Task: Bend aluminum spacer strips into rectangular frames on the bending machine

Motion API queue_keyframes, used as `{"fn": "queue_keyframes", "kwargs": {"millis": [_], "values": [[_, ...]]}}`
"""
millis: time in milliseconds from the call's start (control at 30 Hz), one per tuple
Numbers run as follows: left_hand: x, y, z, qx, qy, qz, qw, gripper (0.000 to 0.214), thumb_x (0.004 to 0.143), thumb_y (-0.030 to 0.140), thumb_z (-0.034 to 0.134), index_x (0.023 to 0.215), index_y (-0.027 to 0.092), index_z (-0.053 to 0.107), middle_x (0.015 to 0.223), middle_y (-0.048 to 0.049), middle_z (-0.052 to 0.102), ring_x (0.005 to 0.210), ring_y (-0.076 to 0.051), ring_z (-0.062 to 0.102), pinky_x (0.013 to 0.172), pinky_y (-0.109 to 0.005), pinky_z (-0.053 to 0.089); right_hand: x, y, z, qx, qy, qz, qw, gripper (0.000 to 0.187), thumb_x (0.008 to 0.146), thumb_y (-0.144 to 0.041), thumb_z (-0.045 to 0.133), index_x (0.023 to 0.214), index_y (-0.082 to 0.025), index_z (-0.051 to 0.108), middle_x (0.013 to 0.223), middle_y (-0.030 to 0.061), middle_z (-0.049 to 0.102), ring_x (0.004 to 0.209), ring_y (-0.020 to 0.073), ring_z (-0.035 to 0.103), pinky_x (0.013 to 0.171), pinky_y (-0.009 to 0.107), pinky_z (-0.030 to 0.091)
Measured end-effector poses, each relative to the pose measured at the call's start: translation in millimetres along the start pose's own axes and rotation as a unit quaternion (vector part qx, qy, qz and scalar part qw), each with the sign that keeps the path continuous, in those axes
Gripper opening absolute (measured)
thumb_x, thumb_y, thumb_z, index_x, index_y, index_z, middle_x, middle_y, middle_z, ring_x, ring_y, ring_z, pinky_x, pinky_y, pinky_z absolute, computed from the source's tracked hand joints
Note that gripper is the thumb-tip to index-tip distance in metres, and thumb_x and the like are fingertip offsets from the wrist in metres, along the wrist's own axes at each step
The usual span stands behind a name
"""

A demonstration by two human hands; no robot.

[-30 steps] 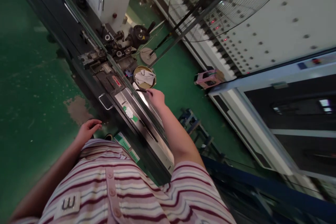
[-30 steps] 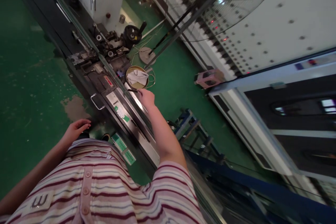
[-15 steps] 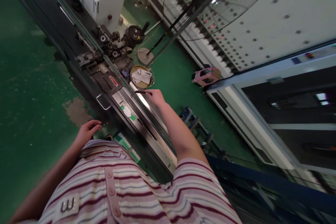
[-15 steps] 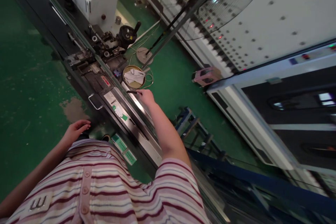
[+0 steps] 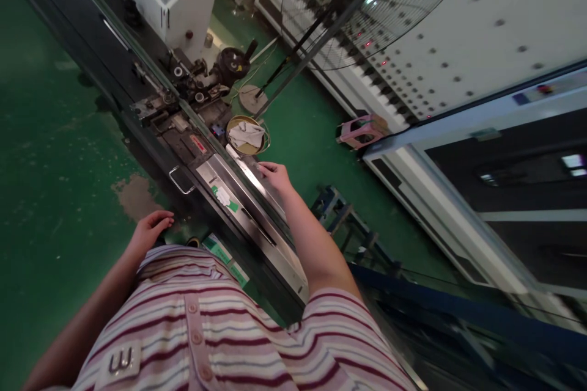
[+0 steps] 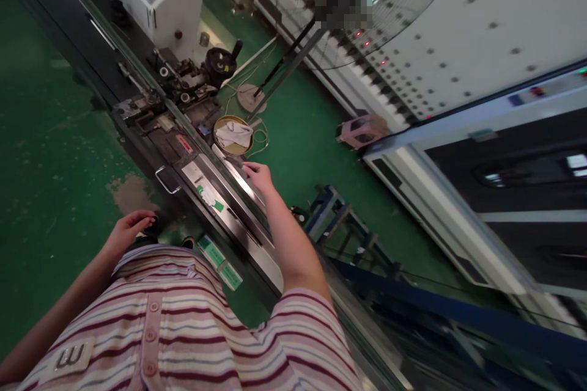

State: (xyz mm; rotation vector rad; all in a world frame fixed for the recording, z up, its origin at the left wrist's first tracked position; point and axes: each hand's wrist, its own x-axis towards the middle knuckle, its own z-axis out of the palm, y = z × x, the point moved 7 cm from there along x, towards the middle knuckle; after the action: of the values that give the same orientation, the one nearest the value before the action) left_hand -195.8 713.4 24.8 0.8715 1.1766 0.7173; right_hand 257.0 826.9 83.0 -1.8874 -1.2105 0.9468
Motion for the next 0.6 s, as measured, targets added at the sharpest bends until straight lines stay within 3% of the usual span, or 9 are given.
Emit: {"fn": "queue_keyframes", "kwargs": {"millis": [133,267,467,600], "values": [[4.6,5.9,1.0,-0.011,0.004,-0.010,1.000,0.051,0.070,0.055,0.079,0.102,0.015,0.072,0.096,-0.0101,0.074,0.091,-0.023,0.066,0.091,-0.037,0.051,-33.1,-9.6,8.4,0.090,0.038,0.037,0.995,0.049,0.061,-0.049,0.076,0.093,-0.011,0.073,0.053,-0.0033,0.055,0.051,0.0102,0.043,0.052,0.025,0.032],[16.8,21.4,10.5,-0.028,-0.017,-0.018,0.999,0.049,0.074,0.052,0.079,0.105,0.015,0.073,0.103,-0.0116,0.074,0.096,-0.023,0.067,0.093,-0.037,0.050,-81.2,-32.6,33.0,0.150,0.033,0.054,0.987,0.050,0.063,-0.053,0.078,0.093,-0.014,0.073,0.053,-0.0031,0.055,0.048,0.0087,0.040,0.048,0.024,0.026],[37.8,86.3,52.2,-0.089,-0.093,0.019,0.992,0.042,0.076,0.043,0.081,0.109,0.017,0.075,0.117,-0.0125,0.073,0.111,-0.026,0.067,0.105,-0.037,0.046,-154.8,-79.6,82.4,0.205,0.012,0.063,0.977,0.047,0.071,-0.055,0.076,0.096,-0.016,0.073,0.053,-0.0030,0.055,0.047,0.0088,0.041,0.047,0.024,0.029],[42.7,123.5,70.4,-0.107,-0.118,0.027,0.987,0.044,0.073,0.041,0.083,0.109,0.017,0.076,0.116,-0.0117,0.074,0.111,-0.028,0.068,0.104,-0.039,0.048,-177.3,-108.5,99.5,0.170,0.026,0.039,0.984,0.038,0.079,-0.050,0.071,0.098,-0.017,0.075,0.055,-0.0020,0.056,0.050,0.0109,0.046,0.051,0.025,0.034]]}}
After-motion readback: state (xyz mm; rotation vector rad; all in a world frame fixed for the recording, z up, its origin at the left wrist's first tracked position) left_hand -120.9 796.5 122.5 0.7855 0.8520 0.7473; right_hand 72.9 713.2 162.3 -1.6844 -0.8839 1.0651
